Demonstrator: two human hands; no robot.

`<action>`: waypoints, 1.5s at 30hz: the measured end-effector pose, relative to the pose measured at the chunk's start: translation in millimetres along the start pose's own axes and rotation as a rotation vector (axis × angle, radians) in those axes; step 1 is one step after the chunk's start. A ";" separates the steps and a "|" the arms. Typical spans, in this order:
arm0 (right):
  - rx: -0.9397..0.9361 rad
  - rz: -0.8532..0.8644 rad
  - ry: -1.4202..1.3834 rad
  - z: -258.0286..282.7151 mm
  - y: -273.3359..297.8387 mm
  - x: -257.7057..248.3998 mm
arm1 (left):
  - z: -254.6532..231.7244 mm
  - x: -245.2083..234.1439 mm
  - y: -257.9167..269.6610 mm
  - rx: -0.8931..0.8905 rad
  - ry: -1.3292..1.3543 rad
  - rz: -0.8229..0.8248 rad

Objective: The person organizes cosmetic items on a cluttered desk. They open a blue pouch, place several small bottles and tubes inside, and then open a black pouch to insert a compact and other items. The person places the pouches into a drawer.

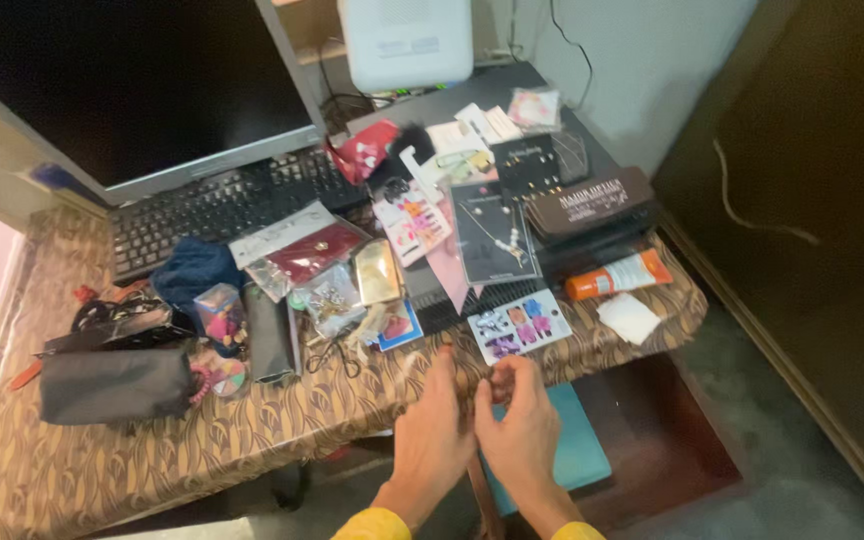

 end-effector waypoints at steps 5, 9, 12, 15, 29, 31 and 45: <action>-0.060 0.103 -0.104 46.0 -23.7 17.8 | 22.9 -46.3 -15.6 -0.040 0.106 -0.107; -0.058 0.209 -0.152 65.7 -30.4 48.0 | 60.1 -69.0 -18.0 -0.196 0.172 -0.051; -0.119 0.295 -0.177 80.1 -30.0 76.0 | 74.9 -91.9 -13.6 -0.034 0.173 -0.223; -0.170 0.422 -0.193 98.2 -28.3 105.2 | 97.0 -102.4 -18.6 -0.119 0.211 -0.138; -0.103 0.584 -0.157 173.1 -34.0 282.5 | 241.8 -221.3 -75.5 -0.176 0.165 -0.116; -0.144 0.613 -0.092 194.1 -30.1 313.2 | 272.1 -253.9 -80.4 -0.182 0.169 -0.136; -0.159 1.019 0.119 235.4 4.5 471.8 | 498.4 -404.5 -89.8 -0.247 -0.401 -0.516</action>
Point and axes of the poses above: each hand's wrist, its own y-axis away from the middle knuckle, its own x-axis out of the palm, z = x × y, the point moved 6 cm from there along -y, towards the middle knuckle, and after that the axes turned 9 degrees about -x, right-handed, at the moved point
